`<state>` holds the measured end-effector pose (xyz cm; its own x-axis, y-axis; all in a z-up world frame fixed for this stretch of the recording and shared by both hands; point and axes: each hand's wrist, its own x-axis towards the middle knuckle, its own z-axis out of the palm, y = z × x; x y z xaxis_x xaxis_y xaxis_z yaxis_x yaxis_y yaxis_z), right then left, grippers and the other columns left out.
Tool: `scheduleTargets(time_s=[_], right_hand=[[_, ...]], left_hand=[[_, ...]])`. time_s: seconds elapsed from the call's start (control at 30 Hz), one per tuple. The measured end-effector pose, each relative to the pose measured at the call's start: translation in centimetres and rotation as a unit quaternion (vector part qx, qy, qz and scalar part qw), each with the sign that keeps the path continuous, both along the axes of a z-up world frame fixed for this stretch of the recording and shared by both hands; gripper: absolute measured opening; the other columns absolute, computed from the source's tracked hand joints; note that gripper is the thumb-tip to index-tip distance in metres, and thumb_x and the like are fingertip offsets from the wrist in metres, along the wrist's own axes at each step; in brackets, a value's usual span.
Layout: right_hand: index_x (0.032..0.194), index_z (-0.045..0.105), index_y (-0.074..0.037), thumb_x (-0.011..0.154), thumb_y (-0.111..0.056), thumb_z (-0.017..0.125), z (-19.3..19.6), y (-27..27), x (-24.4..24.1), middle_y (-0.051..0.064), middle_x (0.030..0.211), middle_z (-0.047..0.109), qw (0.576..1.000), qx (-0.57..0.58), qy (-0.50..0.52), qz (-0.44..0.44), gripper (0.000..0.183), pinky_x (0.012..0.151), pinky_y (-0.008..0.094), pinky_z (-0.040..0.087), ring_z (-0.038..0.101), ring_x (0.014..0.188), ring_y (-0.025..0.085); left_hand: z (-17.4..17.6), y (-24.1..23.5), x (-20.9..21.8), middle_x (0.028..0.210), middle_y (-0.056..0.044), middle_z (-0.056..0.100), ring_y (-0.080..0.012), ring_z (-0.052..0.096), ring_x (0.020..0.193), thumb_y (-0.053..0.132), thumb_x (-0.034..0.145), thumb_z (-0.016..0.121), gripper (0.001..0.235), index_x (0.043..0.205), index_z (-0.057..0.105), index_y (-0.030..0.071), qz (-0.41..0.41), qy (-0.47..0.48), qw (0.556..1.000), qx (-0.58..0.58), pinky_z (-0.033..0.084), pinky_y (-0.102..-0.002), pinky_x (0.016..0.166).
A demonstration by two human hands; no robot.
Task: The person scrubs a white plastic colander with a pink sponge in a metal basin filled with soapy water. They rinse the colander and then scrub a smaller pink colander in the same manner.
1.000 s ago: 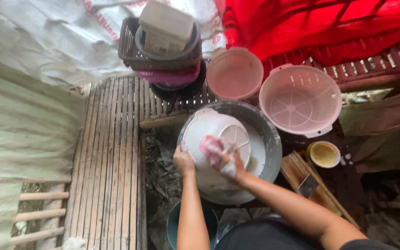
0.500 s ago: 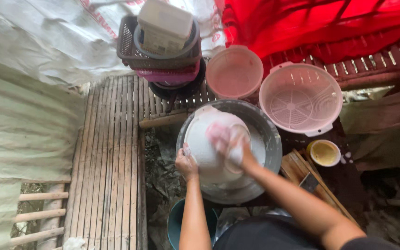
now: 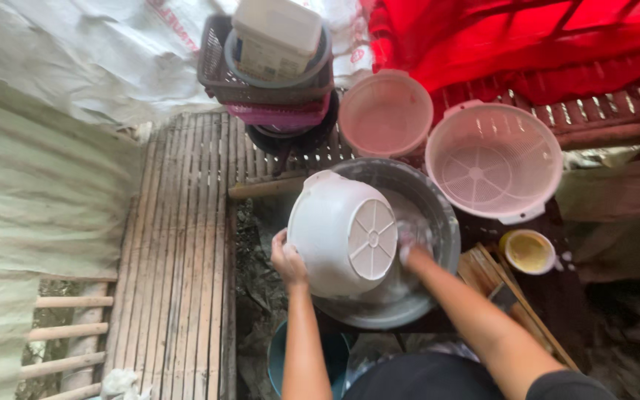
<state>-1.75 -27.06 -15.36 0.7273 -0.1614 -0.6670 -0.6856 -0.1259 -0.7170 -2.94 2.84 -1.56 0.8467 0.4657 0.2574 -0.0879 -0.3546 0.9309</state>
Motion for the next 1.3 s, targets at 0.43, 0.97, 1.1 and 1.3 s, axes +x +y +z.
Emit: scheduleTargets(time_s=[0.43, 0.97, 1.1, 1.3], right_hand=[[0.153, 0.047, -0.007, 0.108, -0.027, 0.057, 12.4, 1.1, 5.5, 0.019, 0.152, 0.054, 0.840, 0.138, -0.523, 0.033, 0.050, 0.120, 0.042, 0.036, 0.053, 0.137, 0.030], [0.125, 0.063, -0.017, 0.101, -0.026, 0.053, 20.1, 8.4, -2.9, 0.008, 0.126, 0.065, 0.711, -0.388, -0.563, 0.168, 0.027, 0.095, 0.041, 0.051, 0.064, 0.110, 0.027], [0.116, 0.065, -0.012, 0.101, -0.027, 0.054, 17.6, 8.3, -1.7, 0.010, 0.118, 0.068, 0.740, -0.394, -0.523, 0.152, 0.024, 0.090, 0.041, 0.052, 0.065, 0.103, 0.027], [0.092, 0.070, -0.015, 0.105, -0.045, 0.049, 20.0, 3.2, 6.0, 0.008, 0.109, 0.073, 0.811, -0.465, -0.290, 0.206, 0.038, 0.091, 0.038, 0.056, 0.070, 0.104, 0.024]], left_hand=[[9.1, -0.4, 1.9, 0.117, -0.023, 0.068, -0.0376, 0.065, 0.106, 0.045, 0.091, 0.068, 0.059, 0.125, 0.061, -0.003, -0.140, 0.085, 0.986, 0.042, 0.050, -0.047, 0.090], [7.0, -3.7, 2.9, 0.084, -0.026, 0.071, -0.0475, 0.067, 0.077, 0.043, 0.104, 0.054, 0.049, 0.090, 0.068, -0.002, 0.082, 0.128, 0.982, 0.109, 0.050, -0.051, 0.067], [7.2, -3.9, 2.5, 0.084, -0.027, 0.070, -0.0467, 0.068, 0.079, 0.042, 0.103, 0.055, 0.044, 0.094, 0.069, 0.001, 0.044, 0.082, 0.989, 0.116, 0.052, -0.050, 0.067], [7.1, -5.6, 2.6, 0.087, -0.028, 0.070, -0.0499, 0.067, 0.084, 0.040, 0.101, 0.054, 0.040, 0.103, 0.072, 0.004, 0.014, 0.059, 0.984, 0.170, 0.052, -0.053, 0.068]])
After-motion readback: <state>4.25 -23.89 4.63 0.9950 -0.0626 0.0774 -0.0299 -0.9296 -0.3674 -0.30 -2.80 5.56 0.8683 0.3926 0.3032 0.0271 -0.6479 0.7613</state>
